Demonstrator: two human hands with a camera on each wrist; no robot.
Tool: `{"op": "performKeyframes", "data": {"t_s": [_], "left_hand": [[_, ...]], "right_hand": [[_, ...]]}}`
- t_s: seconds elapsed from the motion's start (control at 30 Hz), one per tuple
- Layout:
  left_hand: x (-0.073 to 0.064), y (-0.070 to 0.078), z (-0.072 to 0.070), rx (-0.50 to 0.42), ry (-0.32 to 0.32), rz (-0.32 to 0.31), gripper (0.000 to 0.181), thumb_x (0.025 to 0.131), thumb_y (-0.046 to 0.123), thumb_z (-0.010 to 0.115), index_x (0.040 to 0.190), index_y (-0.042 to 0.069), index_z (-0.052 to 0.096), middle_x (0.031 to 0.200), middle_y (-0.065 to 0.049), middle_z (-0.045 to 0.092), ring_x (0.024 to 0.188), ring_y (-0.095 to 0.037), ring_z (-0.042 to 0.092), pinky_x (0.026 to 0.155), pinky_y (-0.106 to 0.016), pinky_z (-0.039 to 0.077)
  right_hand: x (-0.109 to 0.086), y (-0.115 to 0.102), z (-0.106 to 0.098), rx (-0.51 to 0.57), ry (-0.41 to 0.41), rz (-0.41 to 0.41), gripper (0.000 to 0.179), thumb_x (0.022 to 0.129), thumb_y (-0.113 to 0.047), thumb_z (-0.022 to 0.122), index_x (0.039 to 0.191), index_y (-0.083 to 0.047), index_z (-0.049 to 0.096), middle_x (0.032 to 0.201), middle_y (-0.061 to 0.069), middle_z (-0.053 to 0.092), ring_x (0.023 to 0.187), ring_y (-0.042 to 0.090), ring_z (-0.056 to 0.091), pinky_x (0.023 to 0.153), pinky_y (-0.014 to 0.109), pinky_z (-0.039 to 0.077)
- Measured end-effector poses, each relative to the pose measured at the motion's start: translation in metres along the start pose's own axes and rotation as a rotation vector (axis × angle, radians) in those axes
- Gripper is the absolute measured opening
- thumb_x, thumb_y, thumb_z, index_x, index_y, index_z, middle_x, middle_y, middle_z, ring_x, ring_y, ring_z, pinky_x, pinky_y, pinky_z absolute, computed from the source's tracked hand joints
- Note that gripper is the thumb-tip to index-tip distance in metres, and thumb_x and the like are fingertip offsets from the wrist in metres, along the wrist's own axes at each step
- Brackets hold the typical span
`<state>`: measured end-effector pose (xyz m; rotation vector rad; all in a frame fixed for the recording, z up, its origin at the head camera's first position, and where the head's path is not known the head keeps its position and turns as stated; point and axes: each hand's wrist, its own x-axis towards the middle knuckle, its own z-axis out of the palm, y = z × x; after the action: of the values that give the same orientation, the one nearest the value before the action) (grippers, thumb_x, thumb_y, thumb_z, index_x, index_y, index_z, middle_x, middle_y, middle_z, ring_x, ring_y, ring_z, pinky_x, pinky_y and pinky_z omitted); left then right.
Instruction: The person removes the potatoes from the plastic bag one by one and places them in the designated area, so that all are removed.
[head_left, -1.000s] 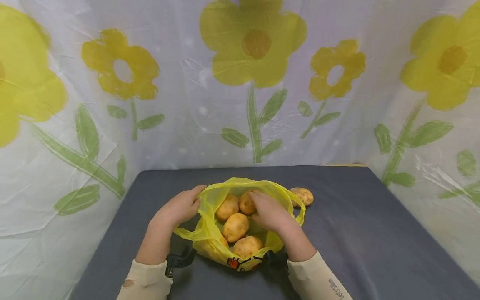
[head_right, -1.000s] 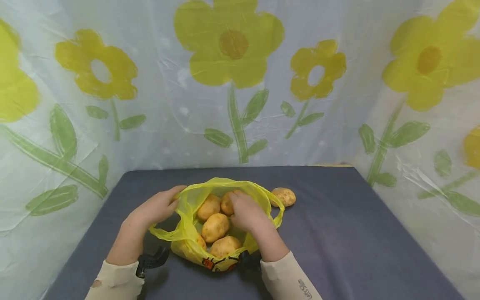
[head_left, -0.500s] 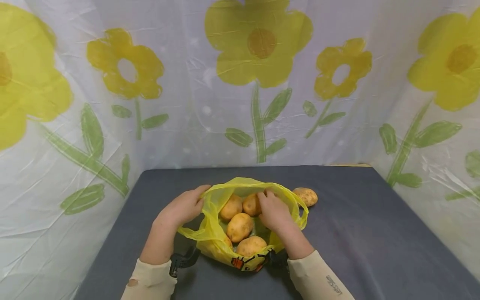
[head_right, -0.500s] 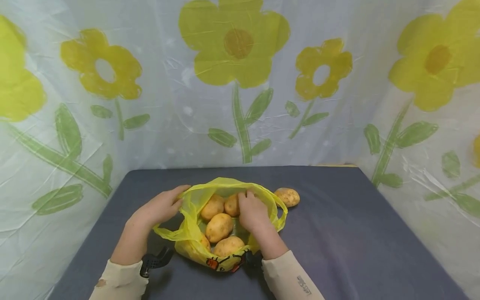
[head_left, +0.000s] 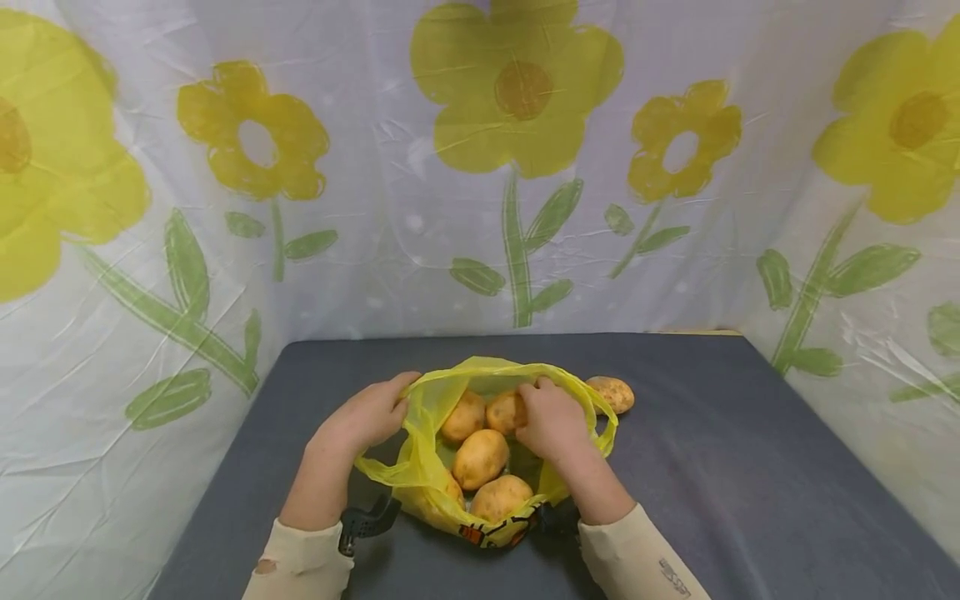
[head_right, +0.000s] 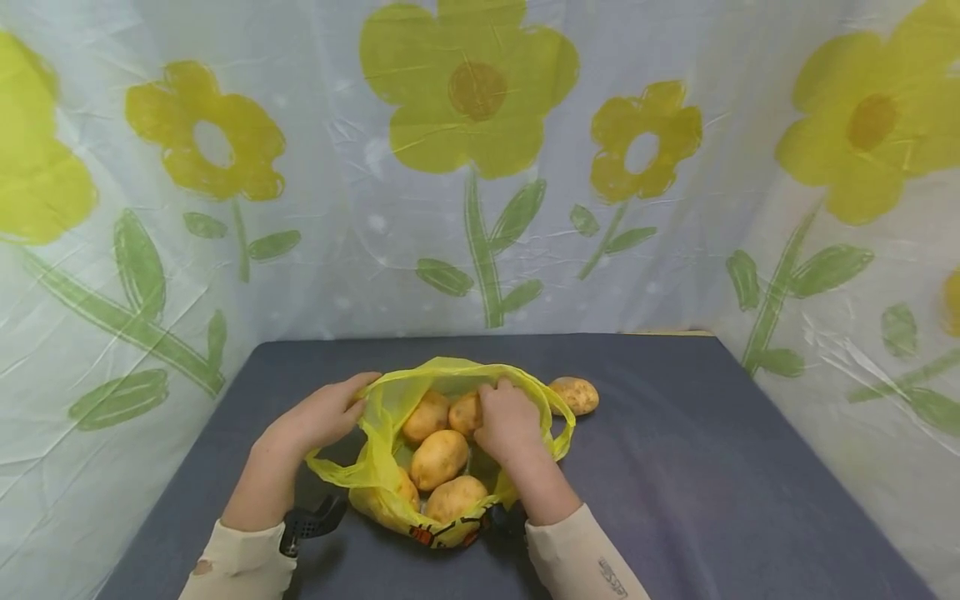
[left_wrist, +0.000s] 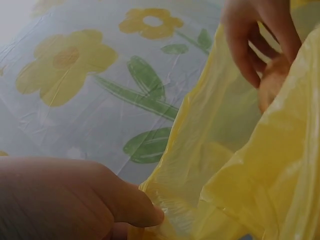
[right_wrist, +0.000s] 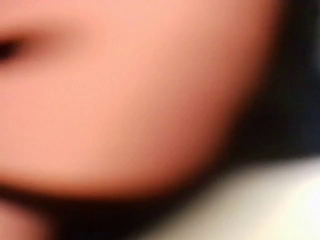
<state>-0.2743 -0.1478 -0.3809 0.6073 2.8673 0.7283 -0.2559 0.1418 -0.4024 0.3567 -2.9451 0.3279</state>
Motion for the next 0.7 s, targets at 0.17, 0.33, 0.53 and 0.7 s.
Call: {"op": "performKeyframes", "data": {"t_s": [0.17, 0.33, 0.53, 0.7], "left_hand": [[-0.002, 0.002, -0.002, -0.011, -0.016, -0.010, 0.049, 0.108, 0.010, 0.046, 0.157, 0.005, 0.041, 0.145, -0.019, 0.055, 0.095, -0.027, 0.061, 0.084, -0.046, 0.046], [-0.002, 0.003, -0.003, -0.007, -0.022, -0.016, 0.049, 0.109, 0.011, 0.046, 0.157, 0.006, 0.040, 0.143, -0.020, 0.057, 0.088, -0.024, 0.059, 0.082, -0.044, 0.044], [-0.002, 0.004, -0.003, -0.011, -0.024, -0.024, 0.049, 0.109, 0.012, 0.046, 0.157, 0.005, 0.040, 0.141, -0.020, 0.058, 0.082, -0.023, 0.058, 0.078, -0.044, 0.045], [-0.003, 0.004, -0.004, -0.010, -0.018, -0.018, 0.049, 0.108, 0.011, 0.046, 0.157, 0.005, 0.040, 0.136, -0.018, 0.061, 0.073, -0.021, 0.054, 0.076, -0.043, 0.045]], "right_hand": [[-0.012, -0.005, -0.029, 0.072, -0.040, 0.020, 0.057, 0.077, -0.026, 0.092, 0.125, -0.005, 0.069, 0.119, 0.017, 0.062, 0.092, 0.032, 0.065, 0.075, 0.046, 0.057], [-0.025, -0.003, -0.059, 0.160, -0.009, 0.001, 0.059, 0.077, -0.023, 0.092, 0.126, -0.001, 0.067, 0.113, 0.013, 0.061, 0.084, 0.026, 0.062, 0.070, 0.041, 0.055], [-0.042, 0.009, -0.090, 0.206, 0.100, -0.033, 0.056, 0.078, -0.019, 0.090, 0.126, -0.001, 0.068, 0.117, 0.013, 0.060, 0.091, 0.027, 0.063, 0.074, 0.044, 0.056], [-0.051, 0.024, -0.105, 0.216, 0.165, -0.033, 0.056, 0.079, -0.019, 0.090, 0.128, -0.004, 0.068, 0.122, 0.013, 0.059, 0.094, 0.028, 0.062, 0.073, 0.047, 0.055]]}}
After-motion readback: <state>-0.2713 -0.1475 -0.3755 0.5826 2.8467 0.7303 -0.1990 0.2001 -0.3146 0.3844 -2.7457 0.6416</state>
